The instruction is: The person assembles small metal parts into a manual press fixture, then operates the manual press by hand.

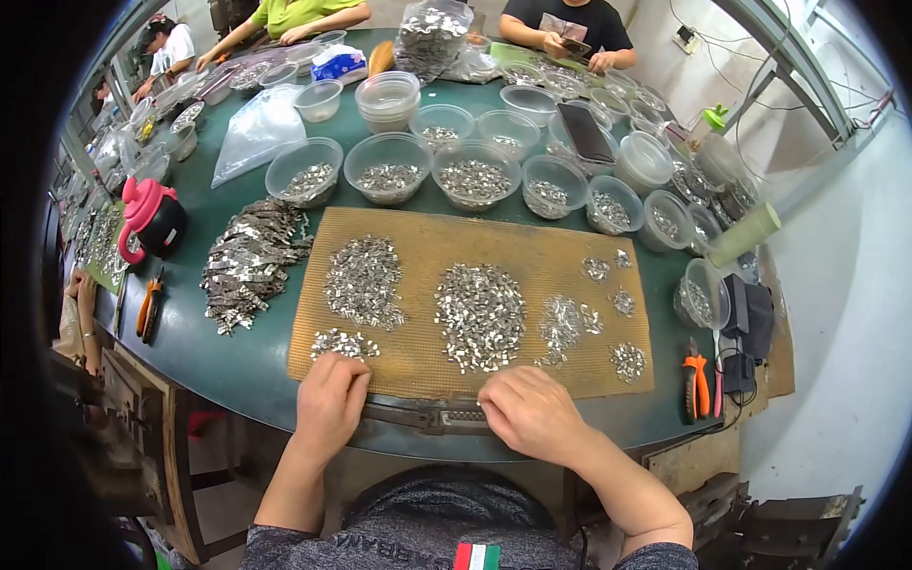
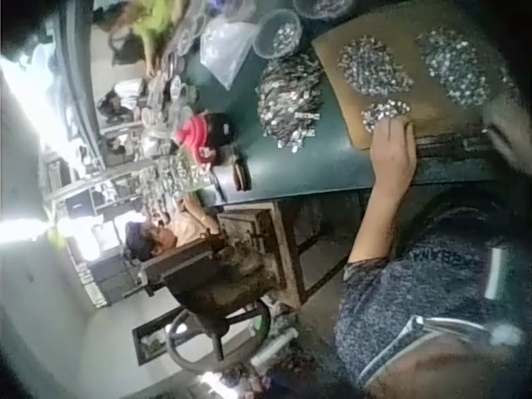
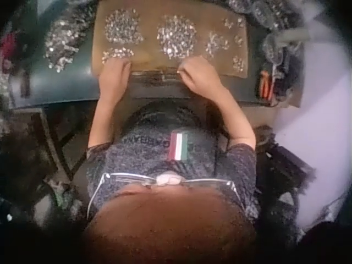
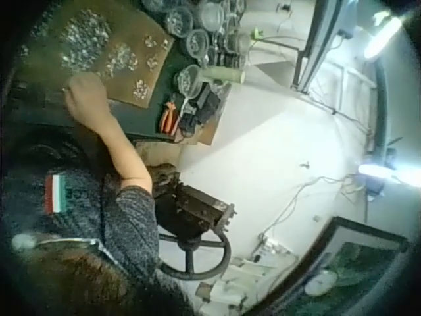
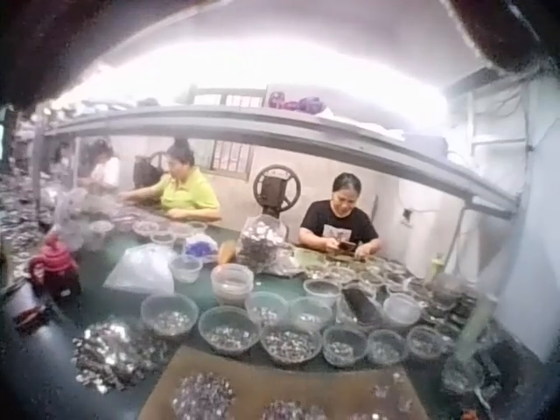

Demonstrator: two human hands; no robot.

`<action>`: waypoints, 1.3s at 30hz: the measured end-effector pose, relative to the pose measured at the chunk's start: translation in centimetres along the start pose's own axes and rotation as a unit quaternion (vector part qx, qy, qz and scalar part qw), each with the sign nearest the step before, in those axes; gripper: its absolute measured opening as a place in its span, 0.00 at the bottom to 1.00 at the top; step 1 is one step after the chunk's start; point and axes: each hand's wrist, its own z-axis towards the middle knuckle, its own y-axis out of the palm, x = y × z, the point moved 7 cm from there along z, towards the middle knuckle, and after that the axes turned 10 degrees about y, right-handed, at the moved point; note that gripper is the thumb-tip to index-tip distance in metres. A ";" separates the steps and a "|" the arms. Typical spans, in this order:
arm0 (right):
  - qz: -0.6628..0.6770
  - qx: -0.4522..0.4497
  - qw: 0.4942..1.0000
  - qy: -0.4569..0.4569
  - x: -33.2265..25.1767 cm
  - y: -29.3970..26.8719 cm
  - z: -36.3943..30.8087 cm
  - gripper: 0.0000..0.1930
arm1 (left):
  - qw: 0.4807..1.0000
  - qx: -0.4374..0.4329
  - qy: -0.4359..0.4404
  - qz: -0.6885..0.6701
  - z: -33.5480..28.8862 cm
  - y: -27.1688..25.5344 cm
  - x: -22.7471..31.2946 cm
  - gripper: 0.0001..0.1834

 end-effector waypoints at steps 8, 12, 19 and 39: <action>-0.040 0.034 0.999 0.004 0.4 -0.2 -3.4 0.09 | 0.997 -0.014 0.044 -0.069 1.4 2.6 3.9 0.09; -0.071 0.035 0.997 -0.001 0.2 -0.6 -4.0 0.10 | 0.986 -0.056 0.090 -0.128 2.0 5.0 7.1 0.09; 0.015 0.046 0.997 0.054 2.0 -1.2 -4.6 0.10 | 0.973 -0.097 0.158 -0.140 2.6 8.6 10.5 0.11; -0.035 0.039 0.997 0.062 -1.1 -2.1 -3.2 0.09 | 0.995 0.004 0.038 -0.088 0.2 -0.6 4.2 0.10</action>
